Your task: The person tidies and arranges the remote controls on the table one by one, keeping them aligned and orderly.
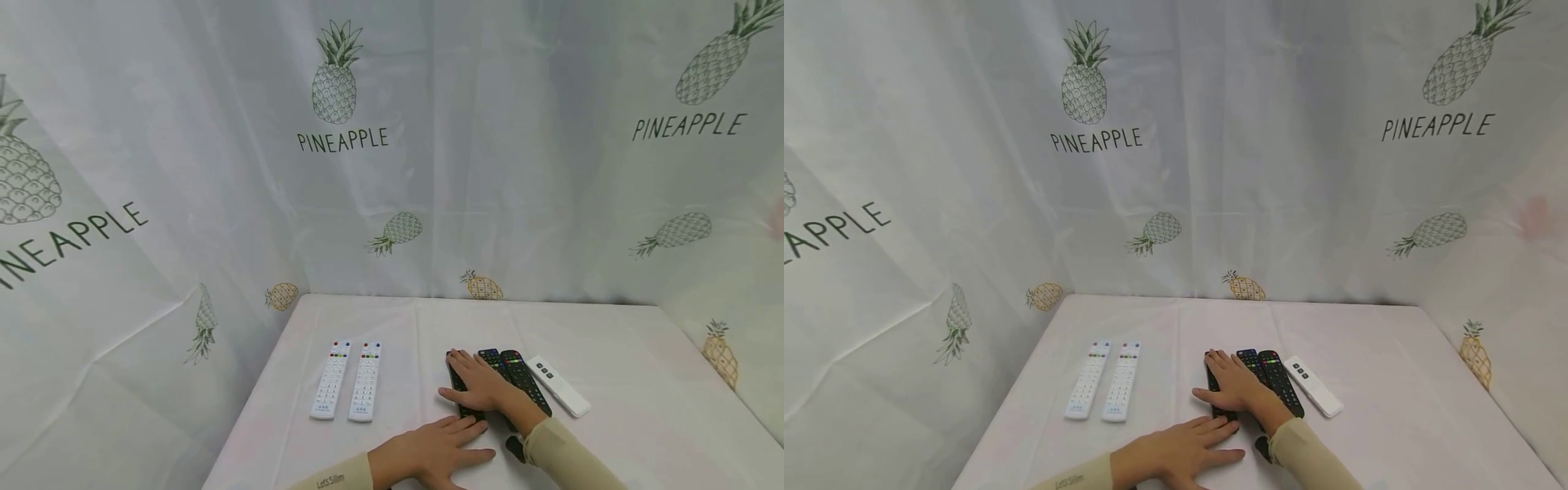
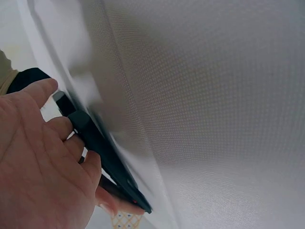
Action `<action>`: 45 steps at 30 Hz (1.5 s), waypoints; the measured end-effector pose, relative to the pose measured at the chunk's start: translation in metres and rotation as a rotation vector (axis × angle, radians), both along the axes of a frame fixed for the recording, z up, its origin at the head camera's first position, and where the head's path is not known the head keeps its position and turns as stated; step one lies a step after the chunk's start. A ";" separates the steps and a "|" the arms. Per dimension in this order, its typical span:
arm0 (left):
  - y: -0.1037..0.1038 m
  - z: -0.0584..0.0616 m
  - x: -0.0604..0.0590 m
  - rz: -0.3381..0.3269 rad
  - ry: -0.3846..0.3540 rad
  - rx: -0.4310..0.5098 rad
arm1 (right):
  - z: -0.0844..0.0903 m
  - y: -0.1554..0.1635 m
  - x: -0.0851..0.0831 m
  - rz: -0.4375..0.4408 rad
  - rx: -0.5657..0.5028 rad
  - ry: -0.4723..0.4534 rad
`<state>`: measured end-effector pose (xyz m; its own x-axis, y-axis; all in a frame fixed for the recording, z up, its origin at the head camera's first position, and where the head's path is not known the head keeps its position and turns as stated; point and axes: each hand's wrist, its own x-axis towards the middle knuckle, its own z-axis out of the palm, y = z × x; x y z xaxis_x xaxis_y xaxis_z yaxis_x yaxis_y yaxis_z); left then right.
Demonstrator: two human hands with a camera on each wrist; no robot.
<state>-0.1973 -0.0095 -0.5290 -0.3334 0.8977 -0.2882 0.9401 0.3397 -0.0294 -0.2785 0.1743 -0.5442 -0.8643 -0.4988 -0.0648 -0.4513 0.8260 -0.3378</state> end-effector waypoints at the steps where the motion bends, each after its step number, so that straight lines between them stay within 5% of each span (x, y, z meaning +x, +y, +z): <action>1: 0.000 0.000 0.000 0.004 -0.009 0.004 | -0.001 -0.001 -0.001 -0.003 -0.002 0.000; 45: -0.040 -0.003 -0.003 0.085 -0.092 0.091 | -0.001 -0.043 -0.014 0.022 -0.032 -0.012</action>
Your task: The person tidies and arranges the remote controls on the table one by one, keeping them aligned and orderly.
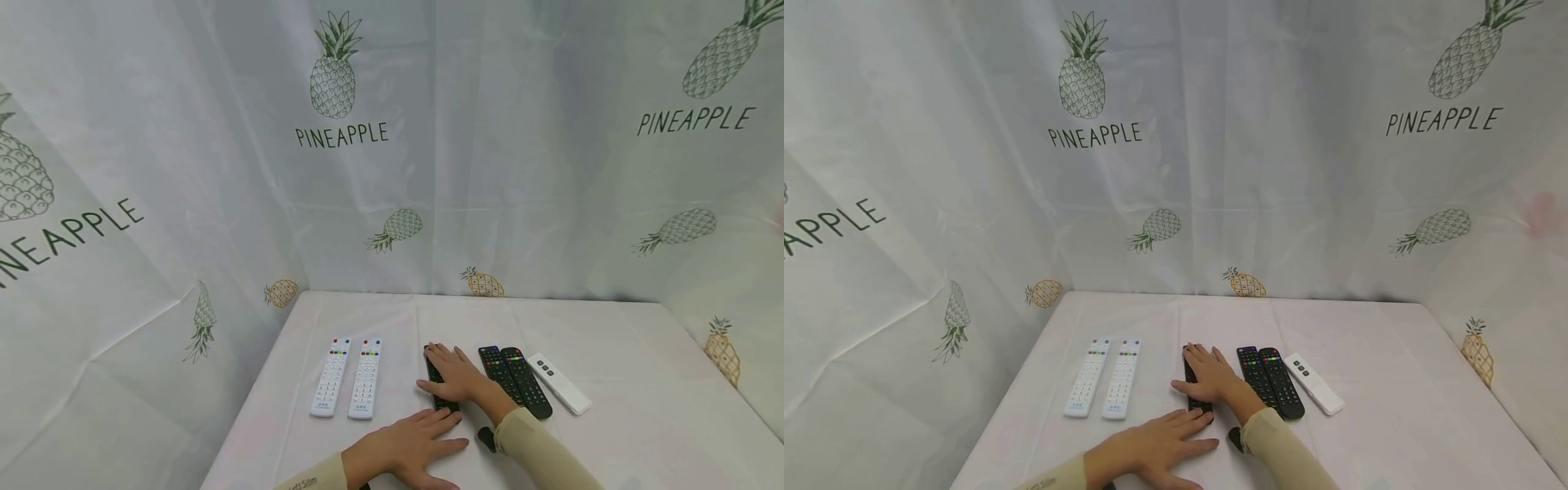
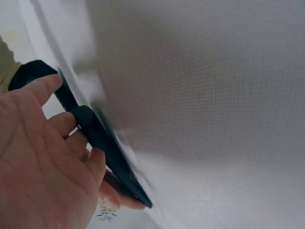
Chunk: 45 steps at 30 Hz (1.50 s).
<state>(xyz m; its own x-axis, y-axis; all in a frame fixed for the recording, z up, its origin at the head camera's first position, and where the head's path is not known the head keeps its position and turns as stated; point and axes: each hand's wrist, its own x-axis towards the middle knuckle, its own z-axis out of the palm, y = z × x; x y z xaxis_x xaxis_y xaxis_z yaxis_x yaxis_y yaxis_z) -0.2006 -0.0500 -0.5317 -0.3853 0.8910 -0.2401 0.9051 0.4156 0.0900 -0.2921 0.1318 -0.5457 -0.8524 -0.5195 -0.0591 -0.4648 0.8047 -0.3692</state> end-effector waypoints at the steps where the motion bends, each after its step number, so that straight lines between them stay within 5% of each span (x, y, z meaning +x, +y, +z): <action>1: -0.001 0.000 0.000 0.000 0.000 0.002 | 0.000 -0.001 0.000 0.000 -0.001 -0.005; 25: -0.024 0.013 0.001 0.072 -0.105 0.018 | -0.005 -0.022 -0.010 -0.033 -0.018 -0.045; 33: -0.031 0.008 0.004 0.087 -0.089 0.047 | -0.006 -0.027 -0.009 -0.022 -0.036 -0.044; 45: -0.040 0.007 0.003 0.136 -0.159 0.073 | -0.009 -0.034 -0.014 -0.020 -0.037 -0.026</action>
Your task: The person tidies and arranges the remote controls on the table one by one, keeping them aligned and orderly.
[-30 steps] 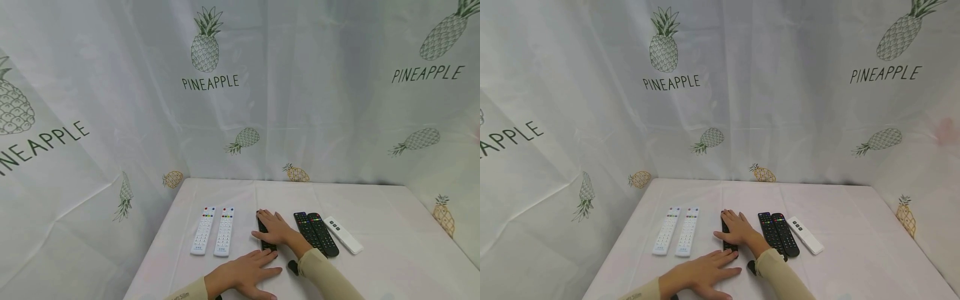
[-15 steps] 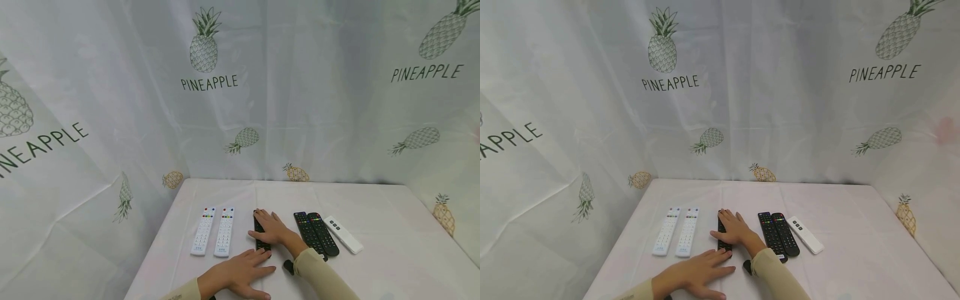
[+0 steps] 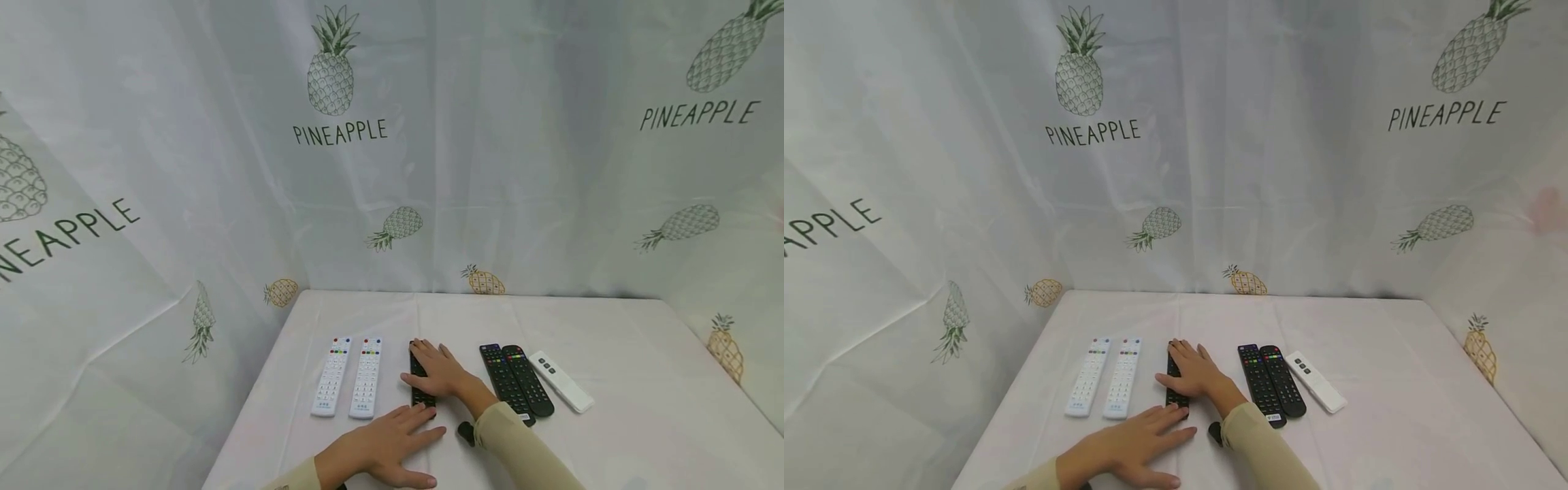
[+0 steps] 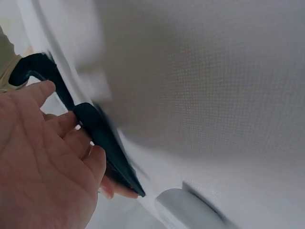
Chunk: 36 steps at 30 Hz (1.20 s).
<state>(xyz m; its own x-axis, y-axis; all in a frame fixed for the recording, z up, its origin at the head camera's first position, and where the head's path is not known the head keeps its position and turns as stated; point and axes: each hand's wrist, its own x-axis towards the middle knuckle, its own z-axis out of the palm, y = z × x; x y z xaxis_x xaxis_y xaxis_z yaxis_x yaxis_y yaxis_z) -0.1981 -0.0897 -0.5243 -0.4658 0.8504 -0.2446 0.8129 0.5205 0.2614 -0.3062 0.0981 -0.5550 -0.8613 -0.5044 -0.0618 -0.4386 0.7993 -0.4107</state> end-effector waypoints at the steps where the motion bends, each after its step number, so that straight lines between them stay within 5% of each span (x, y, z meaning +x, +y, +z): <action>1: -0.001 0.000 0.000 0.004 -0.004 0.002 | 0.000 -0.001 -0.001 -0.002 0.009 0.004; 26: -0.016 -0.001 0.006 0.024 0.093 -0.005 | 0.001 -0.019 0.003 -0.026 0.025 0.006; 36: -0.022 -0.008 0.006 0.037 0.071 0.020 | -0.004 -0.026 0.003 -0.023 0.034 0.028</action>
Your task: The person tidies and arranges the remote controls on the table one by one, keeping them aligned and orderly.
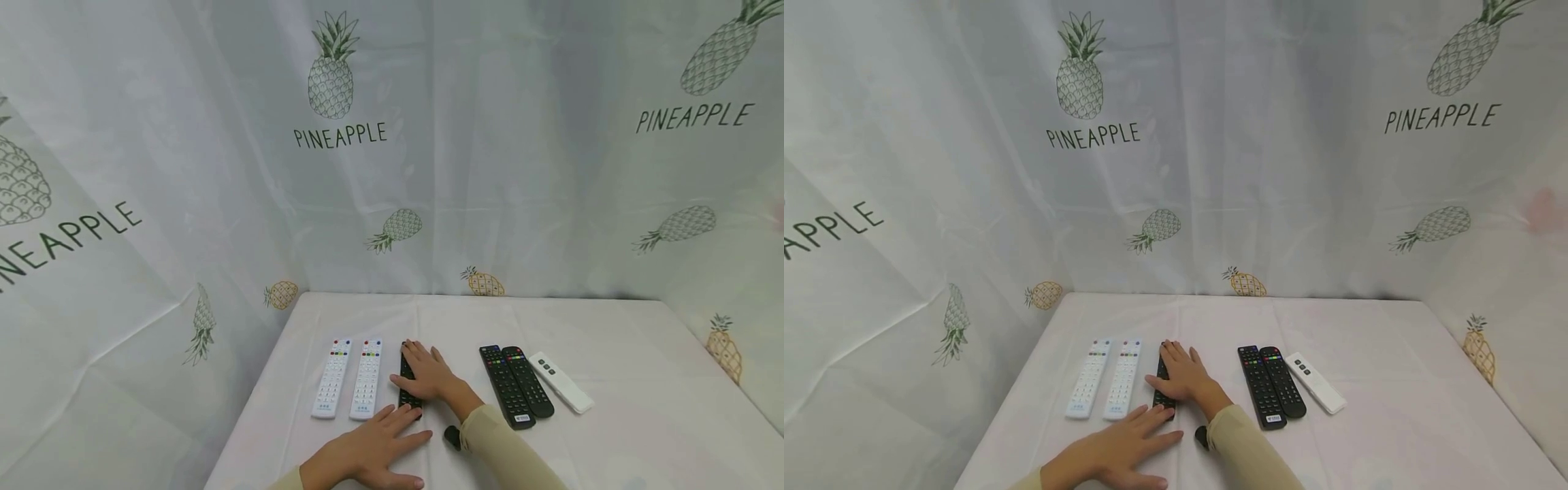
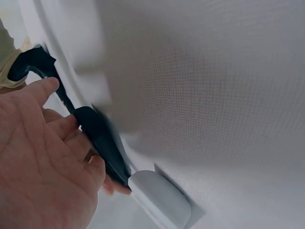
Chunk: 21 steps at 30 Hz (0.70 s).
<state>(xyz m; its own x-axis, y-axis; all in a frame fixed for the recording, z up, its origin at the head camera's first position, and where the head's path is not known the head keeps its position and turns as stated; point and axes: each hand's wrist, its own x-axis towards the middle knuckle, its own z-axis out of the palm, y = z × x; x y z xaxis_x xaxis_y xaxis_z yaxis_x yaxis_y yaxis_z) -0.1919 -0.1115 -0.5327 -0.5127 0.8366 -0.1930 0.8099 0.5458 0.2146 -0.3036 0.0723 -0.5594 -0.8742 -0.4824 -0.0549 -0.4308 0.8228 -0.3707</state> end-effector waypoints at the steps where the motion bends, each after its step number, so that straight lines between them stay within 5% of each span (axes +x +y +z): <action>1: -0.001 0.000 0.000 0.005 -0.004 0.000 | -0.001 0.000 -0.001 -0.003 0.000 0.000; 21: -0.005 0.003 0.006 0.017 0.014 -0.010 | 0.001 -0.009 -0.001 -0.010 -0.014 -0.004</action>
